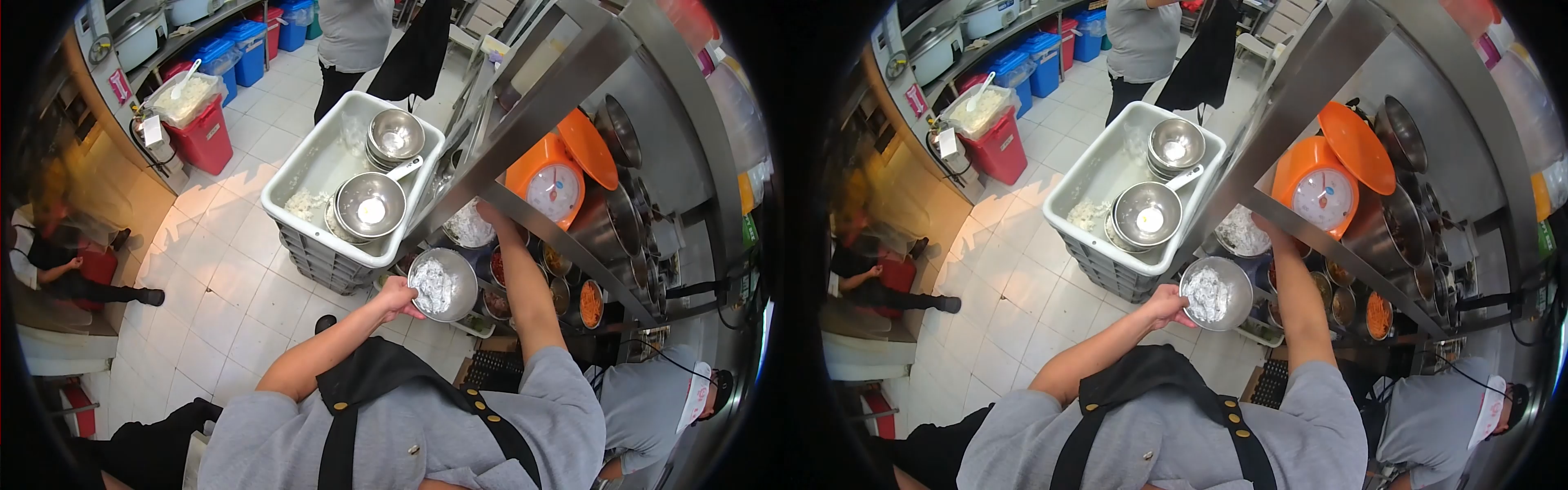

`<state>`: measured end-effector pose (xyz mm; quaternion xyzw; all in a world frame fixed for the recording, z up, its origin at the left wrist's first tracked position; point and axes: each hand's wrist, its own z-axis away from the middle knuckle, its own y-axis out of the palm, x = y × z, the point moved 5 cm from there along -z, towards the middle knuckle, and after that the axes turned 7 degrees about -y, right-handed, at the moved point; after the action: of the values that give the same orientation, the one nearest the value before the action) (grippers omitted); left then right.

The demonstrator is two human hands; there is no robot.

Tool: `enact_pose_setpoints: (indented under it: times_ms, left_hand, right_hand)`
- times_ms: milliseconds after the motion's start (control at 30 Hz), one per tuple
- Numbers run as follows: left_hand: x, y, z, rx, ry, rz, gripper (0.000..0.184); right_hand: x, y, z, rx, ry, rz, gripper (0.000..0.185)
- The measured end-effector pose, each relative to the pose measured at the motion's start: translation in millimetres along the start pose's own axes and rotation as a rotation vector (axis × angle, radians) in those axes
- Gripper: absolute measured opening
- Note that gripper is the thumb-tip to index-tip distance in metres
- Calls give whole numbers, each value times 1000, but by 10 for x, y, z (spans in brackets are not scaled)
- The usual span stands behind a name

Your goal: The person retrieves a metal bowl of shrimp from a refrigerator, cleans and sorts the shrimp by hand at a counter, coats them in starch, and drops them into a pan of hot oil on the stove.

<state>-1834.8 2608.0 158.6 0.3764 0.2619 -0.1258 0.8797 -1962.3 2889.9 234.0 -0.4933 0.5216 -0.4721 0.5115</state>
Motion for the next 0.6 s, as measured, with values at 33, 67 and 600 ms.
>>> enact_pose_setpoints:
  times_ms: [33, 67, 600]
  left_hand:
    - [3, -8, 14, -5, 3, -1, 23]
    - [-8, -18, 21, -11, 8, -1, 22]
    - [62, -128, 67, -44, -7, -20, 21]
  right_hand:
    - [70, -59, 29, 19, 37, -37, 30]
    - [124, -35, 23, 18, 33, -35, 30]
    - [282, 395, 40, -149, -346, -329, 26]
